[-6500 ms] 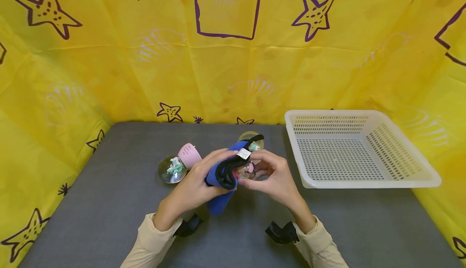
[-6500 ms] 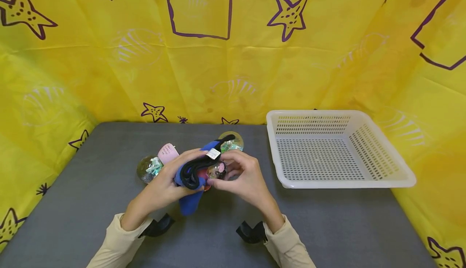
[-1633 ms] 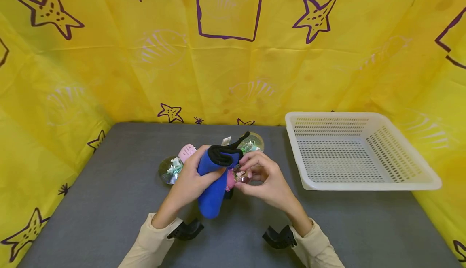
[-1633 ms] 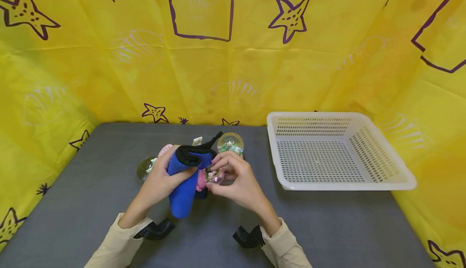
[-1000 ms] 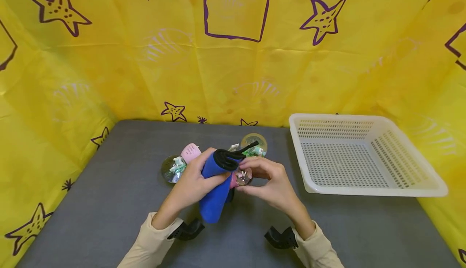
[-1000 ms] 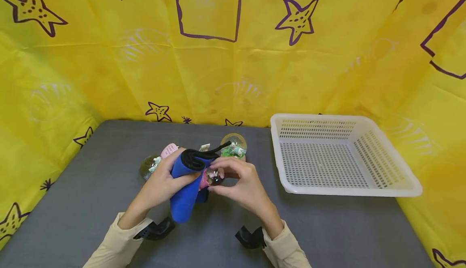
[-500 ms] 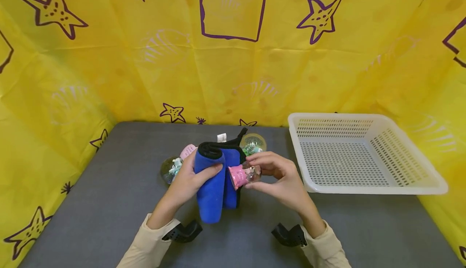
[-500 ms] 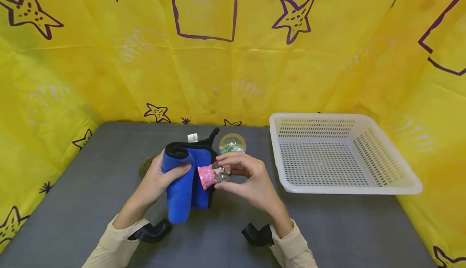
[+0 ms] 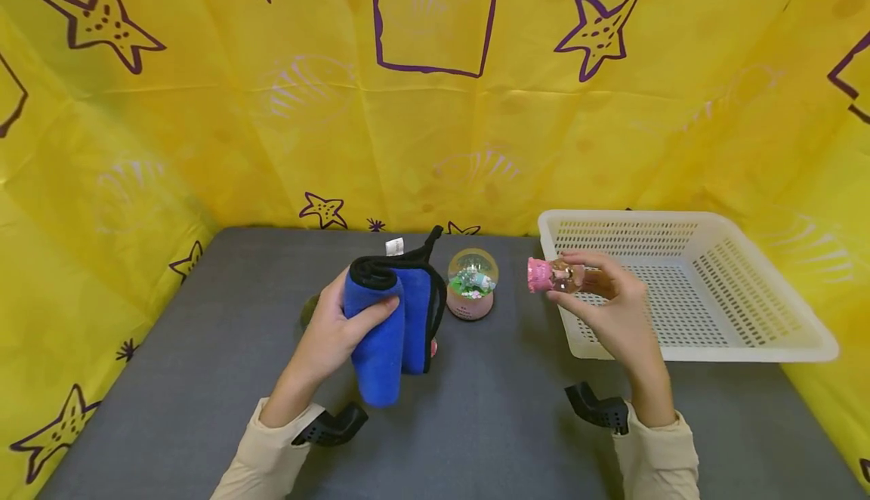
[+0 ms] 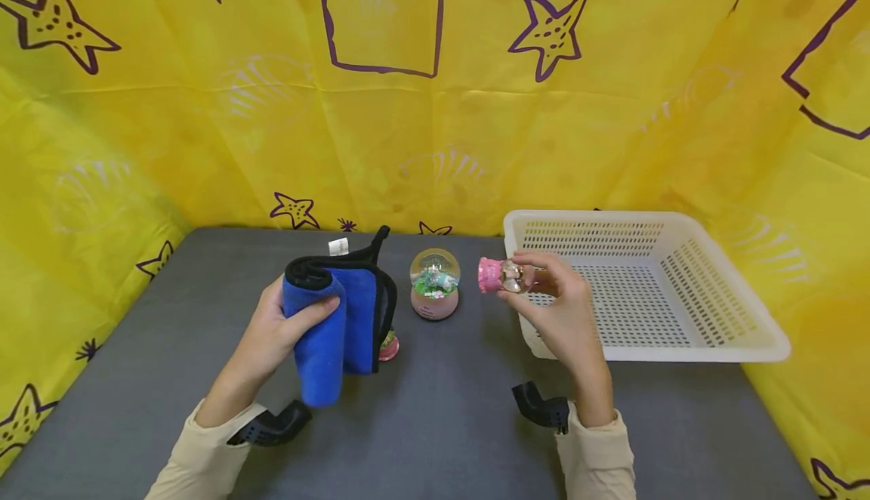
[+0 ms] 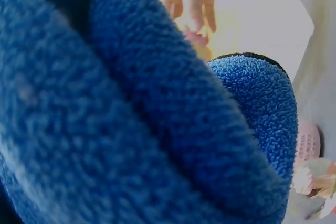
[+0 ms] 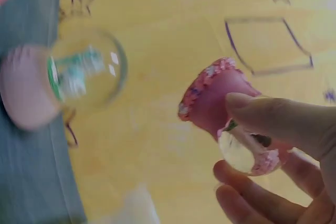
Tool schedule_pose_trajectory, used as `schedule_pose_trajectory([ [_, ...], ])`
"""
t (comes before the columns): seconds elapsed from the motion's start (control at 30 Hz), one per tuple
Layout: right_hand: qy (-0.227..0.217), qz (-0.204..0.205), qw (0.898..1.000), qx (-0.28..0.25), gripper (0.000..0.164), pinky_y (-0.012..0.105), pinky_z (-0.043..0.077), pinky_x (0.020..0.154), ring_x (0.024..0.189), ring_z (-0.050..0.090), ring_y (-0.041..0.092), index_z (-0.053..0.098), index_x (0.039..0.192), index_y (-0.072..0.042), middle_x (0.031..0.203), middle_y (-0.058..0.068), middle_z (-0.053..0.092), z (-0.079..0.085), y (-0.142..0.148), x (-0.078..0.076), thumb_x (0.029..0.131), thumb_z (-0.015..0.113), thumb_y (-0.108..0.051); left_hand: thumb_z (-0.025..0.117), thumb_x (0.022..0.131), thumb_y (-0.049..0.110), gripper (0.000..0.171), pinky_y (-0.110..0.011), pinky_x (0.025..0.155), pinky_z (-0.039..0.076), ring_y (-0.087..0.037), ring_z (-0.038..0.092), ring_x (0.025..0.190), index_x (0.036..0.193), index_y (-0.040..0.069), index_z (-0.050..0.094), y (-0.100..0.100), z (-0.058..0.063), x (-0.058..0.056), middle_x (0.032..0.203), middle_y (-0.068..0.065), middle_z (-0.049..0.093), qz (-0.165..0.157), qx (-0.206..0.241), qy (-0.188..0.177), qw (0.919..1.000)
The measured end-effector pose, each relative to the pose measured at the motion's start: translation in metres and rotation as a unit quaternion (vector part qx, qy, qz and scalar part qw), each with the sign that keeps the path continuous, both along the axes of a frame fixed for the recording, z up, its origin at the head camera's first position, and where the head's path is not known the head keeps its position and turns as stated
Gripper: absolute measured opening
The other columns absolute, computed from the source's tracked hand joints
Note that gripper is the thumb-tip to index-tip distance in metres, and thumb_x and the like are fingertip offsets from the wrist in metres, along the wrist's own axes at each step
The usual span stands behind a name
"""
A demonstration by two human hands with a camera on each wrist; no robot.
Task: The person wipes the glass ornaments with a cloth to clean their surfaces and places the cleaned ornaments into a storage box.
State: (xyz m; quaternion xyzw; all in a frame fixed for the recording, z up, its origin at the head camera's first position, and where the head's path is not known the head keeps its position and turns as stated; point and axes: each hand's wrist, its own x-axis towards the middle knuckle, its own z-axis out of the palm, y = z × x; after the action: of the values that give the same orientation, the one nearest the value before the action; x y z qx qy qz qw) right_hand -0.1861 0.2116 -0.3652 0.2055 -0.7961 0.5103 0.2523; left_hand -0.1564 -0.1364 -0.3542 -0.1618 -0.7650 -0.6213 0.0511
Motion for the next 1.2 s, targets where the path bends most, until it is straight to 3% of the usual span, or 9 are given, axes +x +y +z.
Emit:
schedule_pose_trajectory([
  [0.17,-0.036,-0.033,0.999,0.013,0.055,0.012,0.054,0.075,0.082,0.07,-0.001,0.069,0.113,0.003,0.105,-0.009,0.07,-0.001,0.022,-0.001,0.062,0.084,0.017,0.068,0.09,0.005,0.036,-0.033,0.085,0.054,-0.016,0.065,0.097,0.124,0.003,0.057,-0.005,0.004,0.001,0.11,0.008,0.066,0.018,-0.004,0.003,0.9998],
  [0.37,-0.091,-0.073,0.99,0.075,0.052,0.009,0.052,0.072,0.083,0.066,-0.009,0.069,0.117,-0.004,0.095,0.002,0.063,-0.004,0.037,0.0,0.07,0.086,0.005,0.068,0.089,0.004,0.036,-0.03,0.084,0.054,-0.014,0.065,0.097,0.123,0.003,0.057,-0.011,0.008,0.001,0.109,0.009,0.066,0.04,-0.015,0.014,0.999],
  [0.5,-0.118,-0.108,0.981,0.11,0.05,0.008,0.049,0.068,0.082,0.06,-0.014,0.067,0.12,-0.005,0.099,0.004,0.062,-0.007,0.045,0.0,0.074,0.085,-0.002,0.068,0.089,0.002,0.033,-0.027,0.081,0.054,-0.013,0.065,0.094,0.121,0.004,0.058,-0.016,0.009,0.002,0.107,0.009,0.066,0.054,-0.015,0.025,0.9981],
  [0.6,-0.138,-0.128,0.973,0.136,0.048,0.008,0.047,0.066,0.082,0.06,-0.007,0.066,0.12,-0.006,0.095,0.007,0.059,-0.009,0.052,0.0,0.076,0.084,-0.005,0.067,0.089,0.002,0.032,-0.026,0.081,0.054,-0.011,0.065,0.094,0.119,0.007,0.059,-0.018,0.01,0.002,0.107,0.01,0.066,0.057,-0.014,0.031,0.9978],
  [0.67,-0.147,-0.137,0.967,0.155,0.047,0.009,0.045,0.066,0.084,0.063,0.005,0.066,0.12,-0.007,0.093,0.01,0.059,-0.011,0.057,0.0,0.077,0.084,-0.007,0.067,0.089,0.001,0.032,-0.026,0.081,0.055,-0.011,0.065,0.094,0.119,0.007,0.059,-0.018,0.01,0.002,0.107,0.01,0.066,0.056,-0.016,0.035,0.9977],
  [0.77,-0.164,-0.138,0.961,0.177,0.048,0.012,0.045,0.065,0.088,0.065,0.025,0.065,0.121,-0.007,0.099,0.016,0.063,-0.013,0.063,-0.001,0.077,0.084,-0.011,0.067,0.089,0.002,0.033,-0.027,0.081,0.054,-0.012,0.065,0.094,0.12,0.005,0.058,-0.019,0.01,0.001,0.107,0.01,0.066,0.055,-0.021,0.037,0.9976],
  [0.87,-0.181,-0.127,0.957,0.189,0.049,0.016,0.046,0.065,0.087,0.064,0.032,0.065,0.122,-0.007,0.109,0.021,0.065,-0.016,0.067,-0.003,0.077,0.085,-0.012,0.067,0.089,0.002,0.034,-0.028,0.081,0.054,-0.013,0.064,0.095,0.121,0.003,0.056,-0.019,0.01,0.001,0.108,0.009,0.065,0.055,-0.024,0.033,0.9977],
  [1.07,-0.19,-0.093,0.951,0.228,0.038,0.026,0.046,0.067,0.081,0.061,0.029,0.066,0.118,-0.003,0.113,0.024,0.064,-0.025,0.069,-0.009,0.081,0.075,-0.001,0.067,0.09,0.003,0.033,-0.027,0.082,0.055,-0.013,0.065,0.095,0.121,0.003,0.057,-0.019,0.009,-0.001,0.108,0.009,0.066,0.053,-0.025,0.029,0.9978],
  [1.2,-0.216,-0.078,0.936,0.266,0.033,0.028,0.039,0.062,0.071,0.052,0.021,0.066,0.114,-0.001,0.094,0.018,0.062,-0.027,0.067,-0.012,0.081,0.071,-0.001,0.067,0.09,0.004,0.033,-0.028,0.082,0.054,-0.014,0.065,0.095,0.121,0.004,0.056,-0.018,0.008,-0.002,0.108,0.007,0.066,0.048,-0.021,0.021,0.9984],
])
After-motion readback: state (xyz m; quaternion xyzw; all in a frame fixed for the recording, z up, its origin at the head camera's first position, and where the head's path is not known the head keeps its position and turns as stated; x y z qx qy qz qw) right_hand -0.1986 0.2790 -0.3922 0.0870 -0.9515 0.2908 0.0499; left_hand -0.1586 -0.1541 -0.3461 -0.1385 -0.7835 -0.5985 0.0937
